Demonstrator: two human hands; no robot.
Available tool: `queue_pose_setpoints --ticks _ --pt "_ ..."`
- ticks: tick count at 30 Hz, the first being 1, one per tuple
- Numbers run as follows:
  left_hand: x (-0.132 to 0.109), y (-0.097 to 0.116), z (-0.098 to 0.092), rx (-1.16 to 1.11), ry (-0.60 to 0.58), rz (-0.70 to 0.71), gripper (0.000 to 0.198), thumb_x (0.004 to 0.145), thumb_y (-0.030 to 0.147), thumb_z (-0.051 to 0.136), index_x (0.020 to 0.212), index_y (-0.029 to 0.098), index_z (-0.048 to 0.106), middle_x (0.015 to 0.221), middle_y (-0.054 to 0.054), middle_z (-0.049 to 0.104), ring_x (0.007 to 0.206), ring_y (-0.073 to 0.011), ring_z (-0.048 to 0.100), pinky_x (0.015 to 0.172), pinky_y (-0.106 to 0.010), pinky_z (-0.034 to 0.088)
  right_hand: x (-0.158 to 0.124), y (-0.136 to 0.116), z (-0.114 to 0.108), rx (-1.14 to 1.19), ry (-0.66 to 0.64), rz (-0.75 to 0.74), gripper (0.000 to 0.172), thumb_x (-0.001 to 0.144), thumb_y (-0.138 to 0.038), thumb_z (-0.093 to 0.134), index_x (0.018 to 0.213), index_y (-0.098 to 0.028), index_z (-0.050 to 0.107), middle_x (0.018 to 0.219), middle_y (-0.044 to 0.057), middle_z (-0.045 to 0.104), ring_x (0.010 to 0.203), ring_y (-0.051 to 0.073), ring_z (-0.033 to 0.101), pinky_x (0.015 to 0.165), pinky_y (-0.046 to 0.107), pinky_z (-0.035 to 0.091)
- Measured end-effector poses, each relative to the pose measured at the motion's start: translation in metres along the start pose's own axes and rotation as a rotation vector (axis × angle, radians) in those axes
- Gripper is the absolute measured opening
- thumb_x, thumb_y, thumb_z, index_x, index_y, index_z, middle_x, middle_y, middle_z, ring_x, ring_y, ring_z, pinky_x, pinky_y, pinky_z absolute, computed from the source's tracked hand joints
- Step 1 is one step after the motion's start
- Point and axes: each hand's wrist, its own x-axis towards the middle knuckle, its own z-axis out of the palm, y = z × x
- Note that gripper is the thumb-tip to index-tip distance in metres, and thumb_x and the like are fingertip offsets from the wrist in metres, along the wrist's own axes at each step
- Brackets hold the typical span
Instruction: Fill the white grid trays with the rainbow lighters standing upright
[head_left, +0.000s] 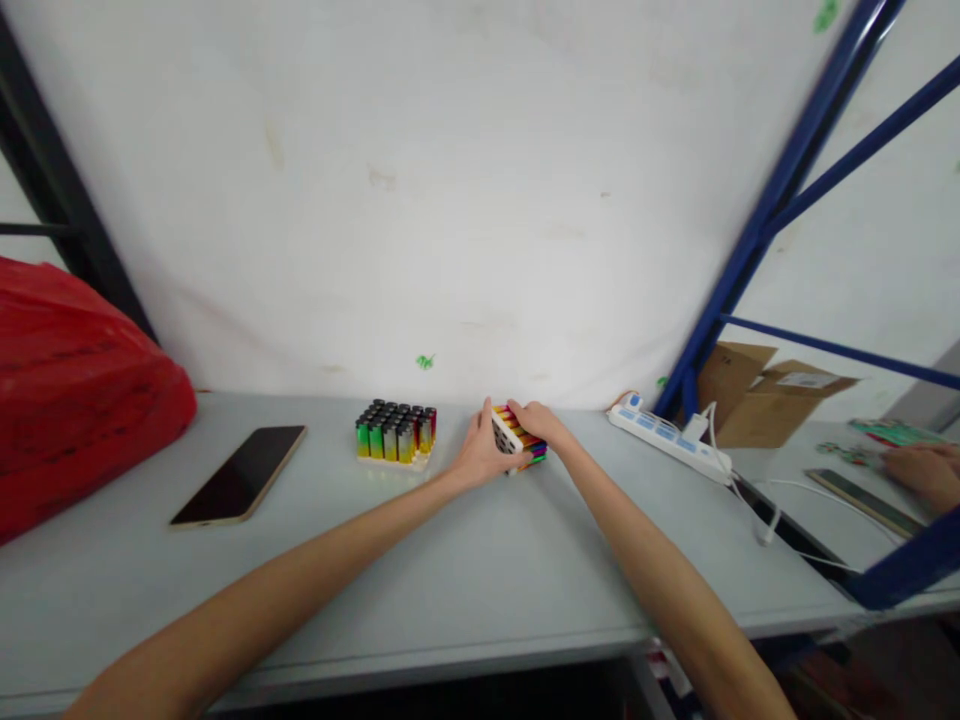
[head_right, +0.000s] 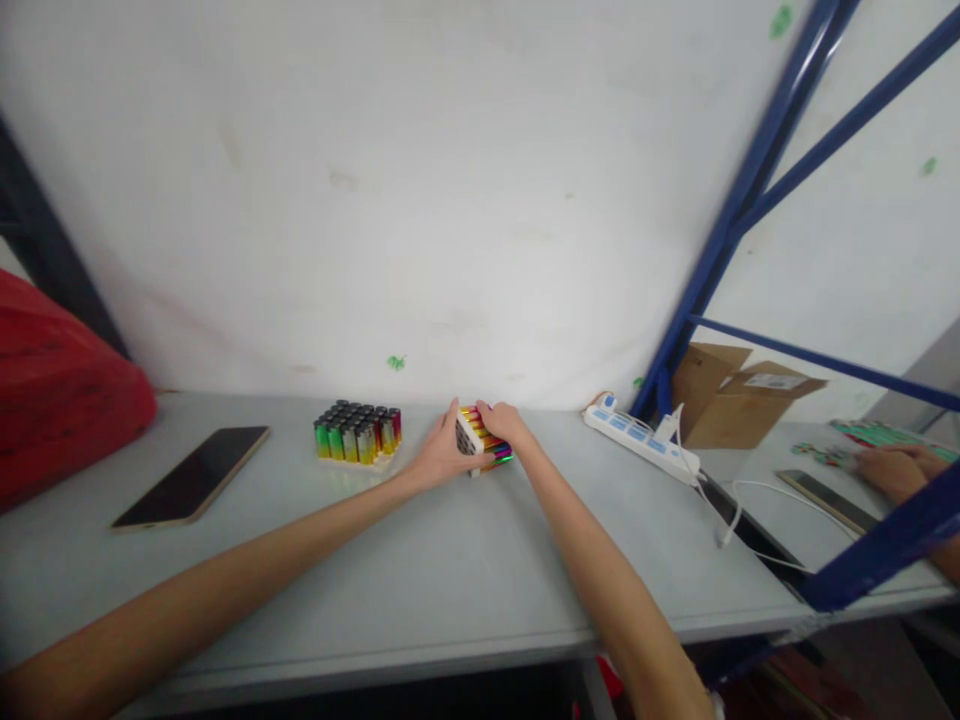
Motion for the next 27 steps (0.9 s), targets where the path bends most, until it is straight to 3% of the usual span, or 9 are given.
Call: queue_pose_setpoints --ticks 3,6,9,13,27 --pt "0.001 -0.009 -0.011 0.011 -0.042 0.065 0.139 0.061 0.057 0.092 0.168 0.012 0.017 0.163 -0.025 0.04 0.152 -0.0414 0.041 0.125 -0.049 0.035 -0.011 0.0 0.01 0.027 -0.002 -0.008 0.063 0.112 -0.045 0.028 0.122 -0.006 0.077 0.123 0.023 0.076 0.115 0.028 0.073 0.093 0.031 0.05" --pt "0.0 -0.021 -0.025 -0.003 -0.125 0.161 0.132 0.062 0.058 0.092 0.167 0.016 0.024 0.165 -0.022 0.041 0.152 -0.0409 0.041 0.127 -0.051 0.032 -0.017 -0.004 0.018 0.056 0.056 -0.036 0.055 0.111 -0.042 0.034 0.14 -0.006 0.065 0.142 0.023 0.067 0.131 0.028 0.063 0.105 0.031 0.045" --pt "0.001 -0.028 -0.032 -0.043 -0.163 0.24 0.127 0.065 0.054 0.092 0.167 0.016 0.026 0.167 -0.021 0.039 0.154 -0.041 0.038 0.128 -0.053 0.031 -0.021 -0.01 0.025 0.12 0.113 -0.132 0.054 0.111 -0.042 0.033 0.152 -0.014 0.054 0.15 0.018 0.06 0.141 0.026 0.055 0.114 0.034 0.04" --pt "0.0 -0.031 -0.031 -0.008 -0.163 0.257 0.128 0.068 0.053 0.09 0.168 0.016 0.021 0.17 -0.022 0.033 0.156 -0.0394 0.035 0.13 -0.053 0.028 -0.027 -0.015 0.031 0.115 0.067 -0.149 0.053 0.111 -0.053 0.028 0.141 -0.026 0.063 0.138 0.012 0.067 0.134 0.027 0.058 0.11 0.039 0.043" --pt "-0.008 -0.026 -0.034 0.066 -0.163 0.307 0.11 0.078 0.057 0.08 0.165 0.016 0.026 0.169 -0.02 0.035 0.156 -0.0379 0.036 0.13 -0.052 0.028 -0.026 0.013 0.025 0.053 0.129 -0.114 0.047 0.111 -0.047 0.037 0.115 -0.022 0.076 0.126 0.009 0.076 0.115 0.024 0.064 0.094 0.029 0.044"
